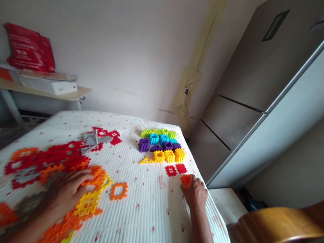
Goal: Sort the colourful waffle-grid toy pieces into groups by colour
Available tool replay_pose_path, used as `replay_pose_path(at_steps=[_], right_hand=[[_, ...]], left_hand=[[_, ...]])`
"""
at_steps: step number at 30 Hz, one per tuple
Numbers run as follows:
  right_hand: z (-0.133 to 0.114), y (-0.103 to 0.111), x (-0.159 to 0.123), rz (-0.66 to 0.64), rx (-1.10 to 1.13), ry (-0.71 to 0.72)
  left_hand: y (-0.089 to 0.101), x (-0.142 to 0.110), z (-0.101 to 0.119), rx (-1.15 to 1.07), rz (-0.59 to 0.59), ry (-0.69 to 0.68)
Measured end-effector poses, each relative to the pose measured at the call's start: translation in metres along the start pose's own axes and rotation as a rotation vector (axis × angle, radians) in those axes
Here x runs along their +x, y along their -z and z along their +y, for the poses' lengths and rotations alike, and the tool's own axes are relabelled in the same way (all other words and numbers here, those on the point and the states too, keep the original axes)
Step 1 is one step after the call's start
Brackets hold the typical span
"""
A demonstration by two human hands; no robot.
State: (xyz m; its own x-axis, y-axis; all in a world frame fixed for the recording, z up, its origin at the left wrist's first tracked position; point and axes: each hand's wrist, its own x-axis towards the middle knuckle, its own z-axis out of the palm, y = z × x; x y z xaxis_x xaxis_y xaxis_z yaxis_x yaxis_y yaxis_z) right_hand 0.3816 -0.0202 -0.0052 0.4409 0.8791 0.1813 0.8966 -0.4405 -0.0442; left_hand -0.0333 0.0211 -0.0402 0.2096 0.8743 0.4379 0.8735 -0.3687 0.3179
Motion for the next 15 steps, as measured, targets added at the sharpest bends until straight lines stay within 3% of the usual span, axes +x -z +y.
replay_pose_path(at_steps=[4,6,8,11,15], right_hand=[[-0.013,0.011,-0.008,0.147,-0.027,0.035],[-0.03,0.018,-0.014,0.218,0.062,0.133],[-0.055,0.024,-0.022,0.162,0.265,0.32],[-0.1,0.027,-0.033,-0.075,0.582,0.616],[-0.154,0.025,-0.041,-0.138,0.623,0.82]], left_hand=[[0.005,0.001,0.004,-0.014,0.003,0.008],[0.006,0.002,0.006,-0.016,0.0,0.01],[0.007,0.001,0.008,-0.026,0.005,0.016],[0.008,0.0,0.007,-0.062,0.008,0.028],[0.009,-0.001,0.004,-0.127,0.02,0.059]])
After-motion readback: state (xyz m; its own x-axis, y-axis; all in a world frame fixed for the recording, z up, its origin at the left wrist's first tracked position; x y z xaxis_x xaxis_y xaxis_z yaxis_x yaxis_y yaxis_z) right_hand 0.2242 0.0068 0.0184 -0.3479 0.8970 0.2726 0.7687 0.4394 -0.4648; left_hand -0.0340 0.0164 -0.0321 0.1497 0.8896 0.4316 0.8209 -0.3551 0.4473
